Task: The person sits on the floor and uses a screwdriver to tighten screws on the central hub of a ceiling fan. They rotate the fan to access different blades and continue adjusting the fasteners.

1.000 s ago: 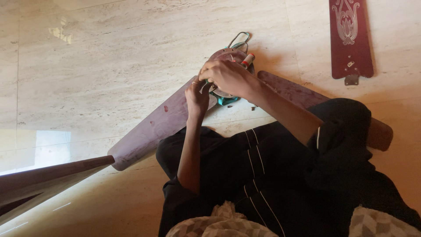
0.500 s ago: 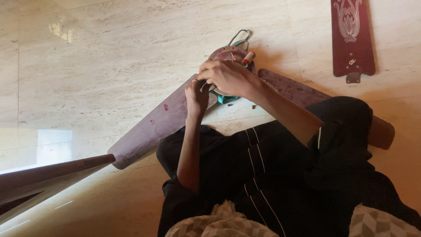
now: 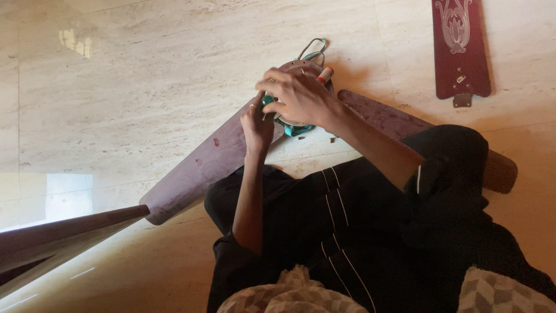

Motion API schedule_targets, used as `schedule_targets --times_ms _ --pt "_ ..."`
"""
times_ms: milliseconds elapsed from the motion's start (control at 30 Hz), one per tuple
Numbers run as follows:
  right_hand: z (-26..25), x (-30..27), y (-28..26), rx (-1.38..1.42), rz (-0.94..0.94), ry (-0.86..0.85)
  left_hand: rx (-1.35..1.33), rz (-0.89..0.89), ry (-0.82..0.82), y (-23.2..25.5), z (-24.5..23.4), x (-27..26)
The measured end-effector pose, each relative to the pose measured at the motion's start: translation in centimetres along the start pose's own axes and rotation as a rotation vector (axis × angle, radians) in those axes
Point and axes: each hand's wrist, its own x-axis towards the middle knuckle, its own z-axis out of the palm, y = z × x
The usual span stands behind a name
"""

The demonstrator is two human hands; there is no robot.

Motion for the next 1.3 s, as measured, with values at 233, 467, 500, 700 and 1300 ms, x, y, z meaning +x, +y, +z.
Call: schedule_targets --times_ms 233,467,500,700,1300 --pt "0.2 -0.3 0.2 -0.056 0.206 -0.204 -0.057 0.195 0.045 0.1 0.3 -0.4" --pt "-0.3 0.4 -0.5 -0.08 0.232 -0.228 0.049 -0.076 0.002 -2.3 2.1 -0.4" --pt "0.0 0.1 -0.1 -0.026 0.197 -0.178 0.0 -0.07 -0.019 -2.5 2.1 -0.4" --pt "1.1 -1.0 1.1 -0.002 0.067 -0.094 -0.289 0.174 0.001 -1.2 2.1 -0.8" --pt "2.7 -1.3 1.3 -0.017 0.204 -0.219 -0.064 0.16 0.014 -4.4 2.6 -0.6"
